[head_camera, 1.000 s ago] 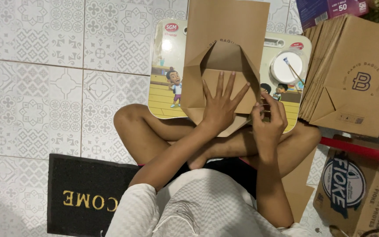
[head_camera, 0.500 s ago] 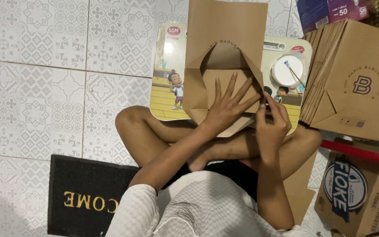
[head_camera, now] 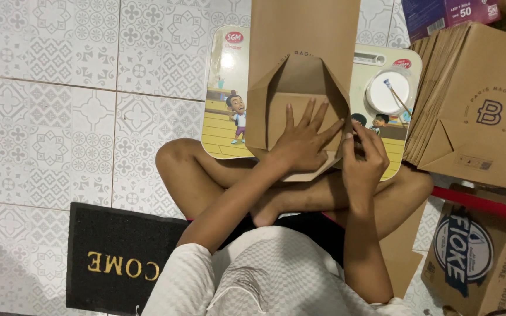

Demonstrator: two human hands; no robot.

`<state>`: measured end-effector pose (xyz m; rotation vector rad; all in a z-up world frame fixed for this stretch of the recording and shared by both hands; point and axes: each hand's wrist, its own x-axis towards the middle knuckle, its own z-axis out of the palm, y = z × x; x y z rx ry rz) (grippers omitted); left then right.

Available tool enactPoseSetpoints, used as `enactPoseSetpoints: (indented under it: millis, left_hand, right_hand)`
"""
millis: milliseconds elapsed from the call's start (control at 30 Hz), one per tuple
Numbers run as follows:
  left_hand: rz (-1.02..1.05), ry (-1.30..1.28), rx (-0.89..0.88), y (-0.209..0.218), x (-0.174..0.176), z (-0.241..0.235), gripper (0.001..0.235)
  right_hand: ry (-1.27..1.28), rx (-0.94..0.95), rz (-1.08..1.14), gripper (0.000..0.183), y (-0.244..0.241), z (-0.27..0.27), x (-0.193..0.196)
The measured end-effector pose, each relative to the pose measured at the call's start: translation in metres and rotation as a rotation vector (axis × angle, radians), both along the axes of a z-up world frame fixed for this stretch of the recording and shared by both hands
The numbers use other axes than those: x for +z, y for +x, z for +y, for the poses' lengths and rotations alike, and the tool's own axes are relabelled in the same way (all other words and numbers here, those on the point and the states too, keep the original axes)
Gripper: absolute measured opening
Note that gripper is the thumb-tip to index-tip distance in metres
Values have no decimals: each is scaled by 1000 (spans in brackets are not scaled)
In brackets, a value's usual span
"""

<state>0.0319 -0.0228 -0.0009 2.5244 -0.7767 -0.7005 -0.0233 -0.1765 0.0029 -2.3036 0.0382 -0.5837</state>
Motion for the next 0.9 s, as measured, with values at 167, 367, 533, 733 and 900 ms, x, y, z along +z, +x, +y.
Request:
enactPoseSetpoints:
  millis: [167, 367, 533, 733, 900]
  left_hand:
    - [-244, -601, 140, -14, 26, 34, 40]
    - [-583, -506, 370, -16, 14, 97, 38]
    - [-449, -159, 190, -19, -40, 91, 64]
    - [-543, -162, 264, -18, -54, 82, 54]
    - [-572, -165, 323, 2, -52, 78, 39]
  right_hand:
    - [-3, 64, 13, 29, 0, 0, -1]
    - [67, 117, 65, 33, -2, -5, -13]
    - [95, 133, 100, 40, 0, 0, -23]
    - [-54, 151, 161, 43, 0, 6, -28]
    - [-265, 102, 252, 64, -2, 12, -34]
